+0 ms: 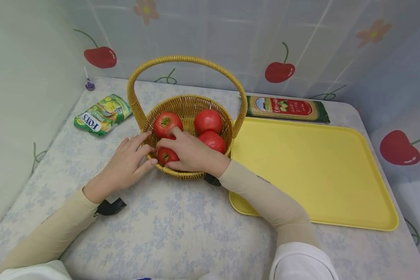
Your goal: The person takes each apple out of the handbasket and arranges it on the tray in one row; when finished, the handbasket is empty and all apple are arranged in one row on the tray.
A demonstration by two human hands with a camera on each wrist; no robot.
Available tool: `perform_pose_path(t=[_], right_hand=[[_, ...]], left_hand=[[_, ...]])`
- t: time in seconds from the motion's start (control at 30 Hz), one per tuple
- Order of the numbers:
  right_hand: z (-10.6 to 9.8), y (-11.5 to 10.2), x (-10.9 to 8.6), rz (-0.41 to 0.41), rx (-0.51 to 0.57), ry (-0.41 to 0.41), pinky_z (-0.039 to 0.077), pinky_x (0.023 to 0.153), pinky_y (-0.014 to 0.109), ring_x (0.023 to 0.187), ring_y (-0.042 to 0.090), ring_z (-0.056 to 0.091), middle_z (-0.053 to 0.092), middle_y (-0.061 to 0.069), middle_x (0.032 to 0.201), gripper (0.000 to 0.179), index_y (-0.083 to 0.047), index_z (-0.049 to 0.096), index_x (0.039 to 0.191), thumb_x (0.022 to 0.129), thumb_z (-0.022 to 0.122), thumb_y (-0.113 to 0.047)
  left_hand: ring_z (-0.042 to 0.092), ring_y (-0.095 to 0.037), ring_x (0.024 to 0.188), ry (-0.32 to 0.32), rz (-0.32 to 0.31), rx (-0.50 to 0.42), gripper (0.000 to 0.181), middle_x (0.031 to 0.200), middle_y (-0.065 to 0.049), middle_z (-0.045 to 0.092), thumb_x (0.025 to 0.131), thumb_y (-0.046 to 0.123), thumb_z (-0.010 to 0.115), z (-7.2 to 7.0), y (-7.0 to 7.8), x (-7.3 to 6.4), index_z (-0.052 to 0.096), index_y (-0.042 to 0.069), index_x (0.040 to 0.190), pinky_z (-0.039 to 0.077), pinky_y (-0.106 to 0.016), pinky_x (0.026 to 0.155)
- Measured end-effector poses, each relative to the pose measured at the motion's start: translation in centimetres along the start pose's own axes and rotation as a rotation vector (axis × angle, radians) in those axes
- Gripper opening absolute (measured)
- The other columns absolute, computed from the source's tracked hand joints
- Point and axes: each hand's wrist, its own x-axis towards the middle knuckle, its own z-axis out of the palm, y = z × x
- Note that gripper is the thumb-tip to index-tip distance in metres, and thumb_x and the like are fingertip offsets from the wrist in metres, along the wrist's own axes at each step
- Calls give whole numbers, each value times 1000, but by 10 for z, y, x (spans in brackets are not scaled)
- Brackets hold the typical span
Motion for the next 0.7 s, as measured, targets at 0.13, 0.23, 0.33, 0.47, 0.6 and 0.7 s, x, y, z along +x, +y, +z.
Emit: perform_pose_path(t=[0.13,0.23,0.33,0.47,0.6,0.7], right_hand=[[-1,1,-1,7,23,-18,55,98,41,114,27,61,51,17,136,39,-18,66,128,92,77,-30],[-4,2,-2,33,62,-21,55,99,42,119,28,60,50,17,141,38,-19,67,127,92,76,-32],[-8,2,-3,60,99,-22,56,99,42,123,28,59,49,15,146,40,-20,67,127,92,77,-34],[-12,4,-3,68,126,-14,56,98,41,127,27,58,48,14,148,42,-21,67,129,92,77,-37],[-15,4,-4,55,131,5,55,100,42,131,28,56,50,15,147,43,-20,66,129,91,78,-37],[-19,2,-5,44,131,11,55,100,43,132,28,54,50,15,146,43,-20,66,129,91,78,-36]], left_hand=[[39,-57,141,1,5,3,42,159,-23,38,105,47,52,1,0,0,63,8,110,23,-75,115],[39,-56,140,2,6,3,40,159,-23,38,104,46,53,1,0,1,63,8,109,23,-75,114],[39,-56,141,-4,1,-1,36,159,-23,38,104,43,55,1,0,1,63,7,108,23,-76,114],[38,-55,142,-14,-11,-11,34,159,-22,38,103,40,57,0,0,1,64,7,109,22,-76,114],[38,-54,142,-13,-9,-16,35,160,-22,38,104,41,56,0,0,1,64,8,110,22,-76,114],[39,-53,142,-9,-5,-13,37,159,-22,38,104,43,55,0,-1,0,64,8,110,22,-76,114]])
